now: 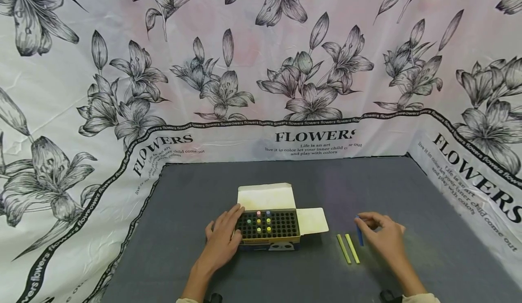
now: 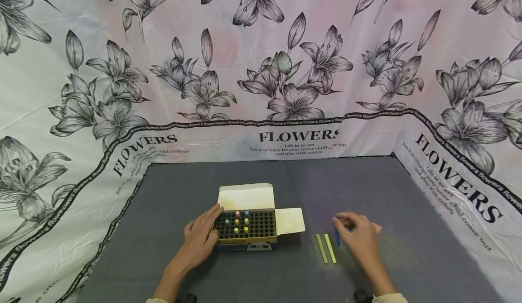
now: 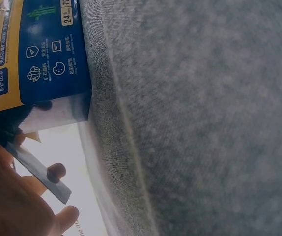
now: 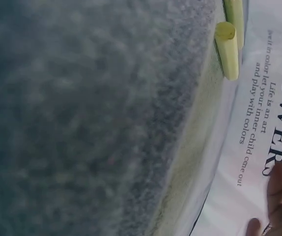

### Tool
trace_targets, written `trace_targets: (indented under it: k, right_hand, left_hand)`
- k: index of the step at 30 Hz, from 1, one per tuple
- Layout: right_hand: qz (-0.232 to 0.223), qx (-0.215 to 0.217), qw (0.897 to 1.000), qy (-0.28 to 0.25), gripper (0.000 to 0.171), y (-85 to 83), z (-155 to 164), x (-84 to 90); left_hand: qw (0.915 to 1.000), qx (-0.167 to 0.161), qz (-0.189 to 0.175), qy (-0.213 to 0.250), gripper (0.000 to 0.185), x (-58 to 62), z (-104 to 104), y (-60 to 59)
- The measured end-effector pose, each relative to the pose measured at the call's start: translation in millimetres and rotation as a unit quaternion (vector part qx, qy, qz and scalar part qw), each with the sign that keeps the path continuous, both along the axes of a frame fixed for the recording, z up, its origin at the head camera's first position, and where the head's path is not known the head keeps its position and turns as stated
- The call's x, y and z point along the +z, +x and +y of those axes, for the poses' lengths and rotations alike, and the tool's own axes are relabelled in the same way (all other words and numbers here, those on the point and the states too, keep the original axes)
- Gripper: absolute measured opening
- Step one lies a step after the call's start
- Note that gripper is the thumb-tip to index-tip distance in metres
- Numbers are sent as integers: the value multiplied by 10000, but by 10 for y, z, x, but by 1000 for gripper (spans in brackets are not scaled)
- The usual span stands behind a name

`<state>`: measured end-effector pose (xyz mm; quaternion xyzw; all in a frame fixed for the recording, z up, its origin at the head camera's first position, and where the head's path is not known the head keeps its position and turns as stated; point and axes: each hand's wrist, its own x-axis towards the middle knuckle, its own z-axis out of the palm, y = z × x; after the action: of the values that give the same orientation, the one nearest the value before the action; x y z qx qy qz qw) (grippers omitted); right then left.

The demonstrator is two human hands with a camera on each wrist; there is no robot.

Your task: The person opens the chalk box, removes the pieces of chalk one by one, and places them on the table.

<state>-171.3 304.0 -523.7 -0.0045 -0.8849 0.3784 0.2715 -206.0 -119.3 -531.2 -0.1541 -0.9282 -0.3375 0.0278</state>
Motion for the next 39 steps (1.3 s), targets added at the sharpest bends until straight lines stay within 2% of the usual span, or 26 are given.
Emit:
trace_targets:
  k: [3, 6, 11, 21, 33, 39]
  right_hand:
    - [-757, 6, 9967, 294, 15, 30, 36, -7]
    - [-1470, 58, 9878, 509, 21, 45, 54, -1]
    - [-2130, 119, 9741, 751, 23, 42, 68, 1]
    - [-2680, 32, 9545, 1310, 21, 14, 48, -18]
    - [-2937, -88, 9422, 1610, 20, 12, -23, 24]
    - [-3004, -99, 9413, 1539, 22, 14, -28, 40]
  left_hand:
    - [10000, -4, -3, 12, 60, 1, -3, 0]
    - [10000, 2, -24, 20, 60, -2, -5, -5]
    - [10000, 23, -68, 0, 60, -8, -6, -11]
    - [10000, 50, -12, -17, 60, -6, 0, -2]
    - [10000, 46, -46, -12, 60, 1, -4, -4]
    - [10000, 8, 3, 36, 60, -6, -15, 6]
